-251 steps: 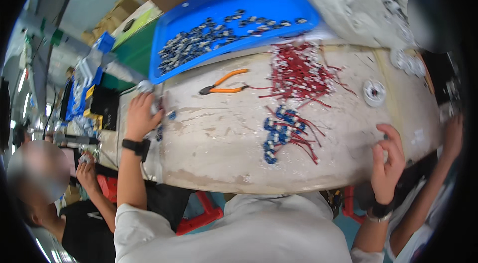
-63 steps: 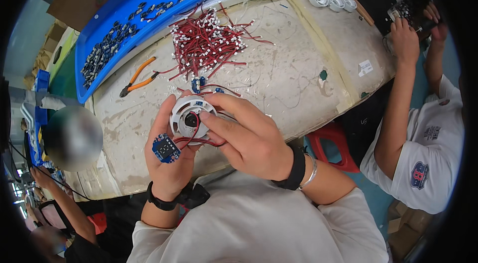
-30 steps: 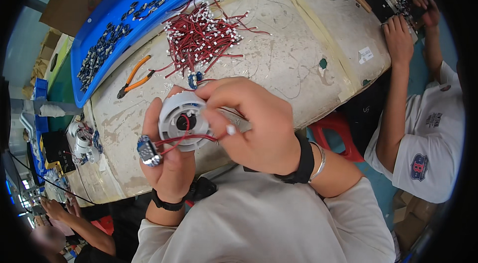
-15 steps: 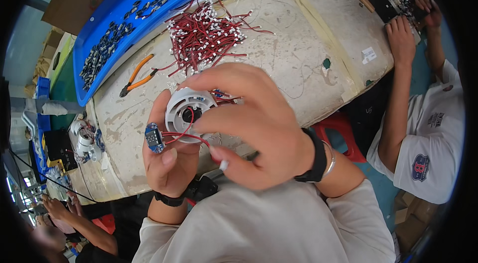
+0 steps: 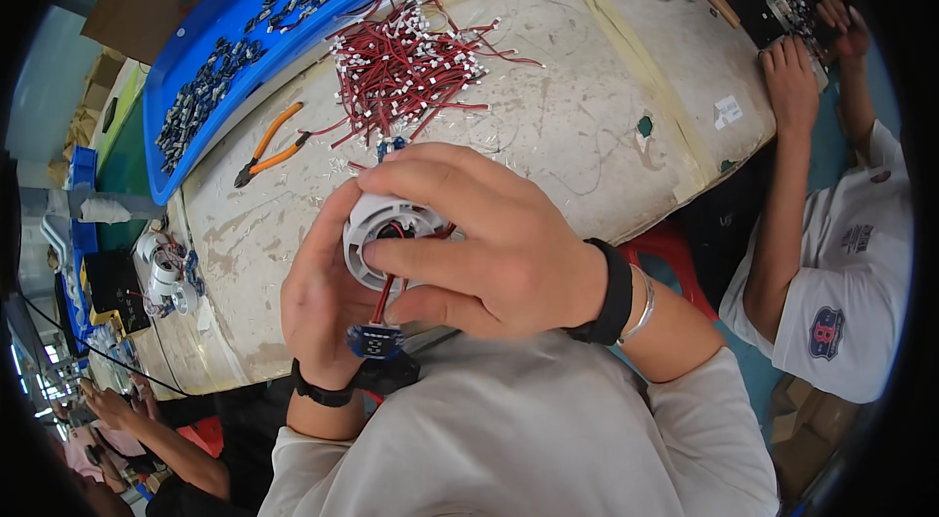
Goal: Assembling small electronic circuit boards with wires into white plastic module housings.
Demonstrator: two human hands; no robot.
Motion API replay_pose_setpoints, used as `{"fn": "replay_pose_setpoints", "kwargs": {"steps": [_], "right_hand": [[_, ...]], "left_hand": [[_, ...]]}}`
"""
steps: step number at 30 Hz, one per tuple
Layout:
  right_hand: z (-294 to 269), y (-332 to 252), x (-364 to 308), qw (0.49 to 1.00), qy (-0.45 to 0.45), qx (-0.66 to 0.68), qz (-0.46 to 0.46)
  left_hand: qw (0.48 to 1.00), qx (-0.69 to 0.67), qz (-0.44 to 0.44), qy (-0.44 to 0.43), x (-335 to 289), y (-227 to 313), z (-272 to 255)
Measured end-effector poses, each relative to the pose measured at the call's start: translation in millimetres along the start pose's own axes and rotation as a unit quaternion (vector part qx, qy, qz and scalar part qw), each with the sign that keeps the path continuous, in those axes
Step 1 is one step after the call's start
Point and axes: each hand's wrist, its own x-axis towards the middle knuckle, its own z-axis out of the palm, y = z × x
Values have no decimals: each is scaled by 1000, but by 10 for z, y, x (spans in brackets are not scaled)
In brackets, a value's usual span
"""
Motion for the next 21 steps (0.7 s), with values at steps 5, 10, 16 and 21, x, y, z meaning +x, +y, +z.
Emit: {"fn": "replay_pose_setpoints", "kwargs": {"steps": [5,10,16,21], "right_hand": [[-7,55,-90,999,-37,3,-8],[19,83,-155,998,-45,32,-14],[14,63,-186,967,-8,239,92],[77,-14,-121,981,-12,134,138]], "left_hand": [[997,18,-50,-50,-2,-24,-131],[996,-33,-72,-46,-6,-61,-106],[997,-68,-30,-36,18,-85,-105],[1000,10,-15,-2,-5,-101,-85]]}}
